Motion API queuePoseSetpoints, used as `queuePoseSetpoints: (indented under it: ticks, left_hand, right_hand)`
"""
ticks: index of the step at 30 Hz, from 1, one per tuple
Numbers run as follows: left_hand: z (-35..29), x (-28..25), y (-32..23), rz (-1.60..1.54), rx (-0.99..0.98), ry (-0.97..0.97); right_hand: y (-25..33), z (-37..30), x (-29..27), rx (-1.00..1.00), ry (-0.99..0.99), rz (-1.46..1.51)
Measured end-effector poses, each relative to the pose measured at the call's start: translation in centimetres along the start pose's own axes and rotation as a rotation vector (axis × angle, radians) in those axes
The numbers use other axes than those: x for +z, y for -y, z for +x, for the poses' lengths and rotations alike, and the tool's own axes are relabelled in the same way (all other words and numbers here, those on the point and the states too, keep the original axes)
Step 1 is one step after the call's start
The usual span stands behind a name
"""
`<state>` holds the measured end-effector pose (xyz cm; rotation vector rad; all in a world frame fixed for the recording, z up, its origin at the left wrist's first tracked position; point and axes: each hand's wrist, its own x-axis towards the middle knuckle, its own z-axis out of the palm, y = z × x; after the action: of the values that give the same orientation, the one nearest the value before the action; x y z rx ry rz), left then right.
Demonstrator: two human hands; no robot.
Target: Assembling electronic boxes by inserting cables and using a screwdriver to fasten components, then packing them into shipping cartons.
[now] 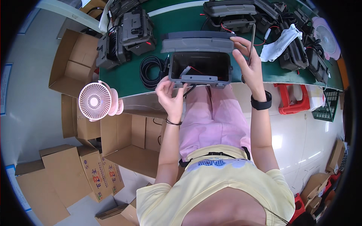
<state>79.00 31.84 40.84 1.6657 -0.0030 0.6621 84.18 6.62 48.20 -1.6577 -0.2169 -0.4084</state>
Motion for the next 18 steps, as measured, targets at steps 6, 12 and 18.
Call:
queuePoseSetpoints:
  ticks: [6,12,18]
  left_hand:
    - [0.6,-0.3,-1.4,0.237,0.119,0.01]
    - [0.7,0.3,-2.7,0.199,0.173,0.139]
    - [3.0,0.6,-2.6,0.431,0.349,0.13]
  right_hand:
    - [-1.3,-0.7,0.9,0.033,0.108,-0.066]
    - [-1.6,-0.1,1.8,0.094,0.094,0.047]
    - [-0.4,-0.1,1.5,0.18,0.112,-0.002]
